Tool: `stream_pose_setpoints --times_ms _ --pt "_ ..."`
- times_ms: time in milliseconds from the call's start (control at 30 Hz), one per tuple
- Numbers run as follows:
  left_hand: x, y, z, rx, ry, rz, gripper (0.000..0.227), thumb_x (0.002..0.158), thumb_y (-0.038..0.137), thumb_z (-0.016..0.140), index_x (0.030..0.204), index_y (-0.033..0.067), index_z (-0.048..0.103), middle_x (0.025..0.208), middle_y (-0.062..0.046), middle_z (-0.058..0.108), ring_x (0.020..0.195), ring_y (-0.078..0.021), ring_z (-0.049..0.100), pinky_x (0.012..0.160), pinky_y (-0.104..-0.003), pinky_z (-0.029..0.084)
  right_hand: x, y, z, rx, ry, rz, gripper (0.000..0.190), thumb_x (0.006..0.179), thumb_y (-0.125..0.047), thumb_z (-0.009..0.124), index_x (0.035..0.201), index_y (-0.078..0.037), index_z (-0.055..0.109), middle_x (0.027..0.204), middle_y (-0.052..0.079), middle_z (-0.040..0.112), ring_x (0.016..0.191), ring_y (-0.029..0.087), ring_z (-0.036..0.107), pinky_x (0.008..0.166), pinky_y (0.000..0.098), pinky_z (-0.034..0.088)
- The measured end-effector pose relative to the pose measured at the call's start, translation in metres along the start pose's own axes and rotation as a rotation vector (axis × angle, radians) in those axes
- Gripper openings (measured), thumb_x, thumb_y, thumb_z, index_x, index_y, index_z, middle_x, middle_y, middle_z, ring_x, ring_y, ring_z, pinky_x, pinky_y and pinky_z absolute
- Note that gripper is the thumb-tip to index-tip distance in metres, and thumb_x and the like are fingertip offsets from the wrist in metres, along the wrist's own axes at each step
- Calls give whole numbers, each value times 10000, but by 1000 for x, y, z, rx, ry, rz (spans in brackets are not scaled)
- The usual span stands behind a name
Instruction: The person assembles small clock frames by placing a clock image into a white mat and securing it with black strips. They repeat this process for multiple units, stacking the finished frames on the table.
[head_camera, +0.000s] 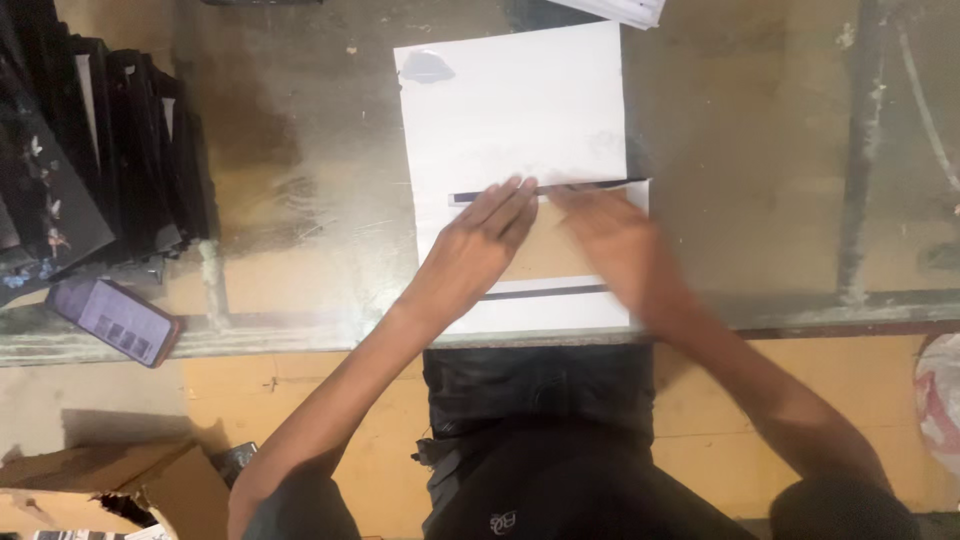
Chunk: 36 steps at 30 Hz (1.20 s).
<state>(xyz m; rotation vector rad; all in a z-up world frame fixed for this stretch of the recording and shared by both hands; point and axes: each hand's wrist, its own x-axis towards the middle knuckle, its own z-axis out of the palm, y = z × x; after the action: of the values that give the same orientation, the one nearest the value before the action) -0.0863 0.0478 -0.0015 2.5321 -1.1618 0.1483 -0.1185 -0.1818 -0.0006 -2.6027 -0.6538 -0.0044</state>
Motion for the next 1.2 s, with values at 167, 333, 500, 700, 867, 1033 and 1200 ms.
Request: stream_pose_setpoints --times_ms 167,333,500,700,867,1033,1200 --pt "-29 -7 -10 -113 106 -205 226 925 -32 646 1141 -23 712 1249 -156 705 1248 -287 674 1045 -369 565 -16 -12 3 -250 65 101 854 964 -511 609 1541 88 418 1594 248 428 1474 375 412 1222 509 253" --pt "-46 -10 -40 72 159 -299 128 961 123 723 1044 28 741 1133 -123 740 1085 -315 715 919 -412 578 -46 12 -21 -335 -73 326 947 1007 -623 579 1635 28 295 1689 242 246 1581 400 225 1299 612 139" --pt "8 18 -19 94 293 -253 238 926 186 663 1049 0 745 1001 -167 716 941 -355 692 826 -464 552 -27 -15 23 -83 -64 141 1184 842 -689 651 1615 60 158 1674 341 89 1561 502 65 1210 704 59" --pt "7 -5 -38 -531 -495 -603 346 1090 353 557 1073 56 733 958 -220 702 930 -358 667 838 -468 522 -31 -13 7 -85 263 324 1274 745 -560 877 1616 21 151 1657 332 65 1556 476 19 1230 687 73" --pt "-6 -17 -24 -1198 -254 -259 645 941 367 638 1510 95 498 1477 -119 498 1164 -239 639 850 -366 625 -26 -6 5 1034 533 346 1014 873 -126 794 1593 -80 82 1642 255 215 1425 363 423 1088 491 463" --pt "5 -11 5 -1381 53 -524 543 1061 385 507 1480 39 507 1310 -137 677 1205 -207 630 1004 -306 517 -6 25 10 1431 291 505 575 971 -70 622 1500 18 412 1320 240 650 1140 238 679 996 349 539" --pt "22 -13 11 -1693 247 -786 443 1104 375 517 1217 -17 688 1067 -107 738 973 -147 675 897 -304 549 11 39 27 1629 392 613 402 1134 -306 456 1266 46 601 1206 183 700 1068 198 717 990 340 558"
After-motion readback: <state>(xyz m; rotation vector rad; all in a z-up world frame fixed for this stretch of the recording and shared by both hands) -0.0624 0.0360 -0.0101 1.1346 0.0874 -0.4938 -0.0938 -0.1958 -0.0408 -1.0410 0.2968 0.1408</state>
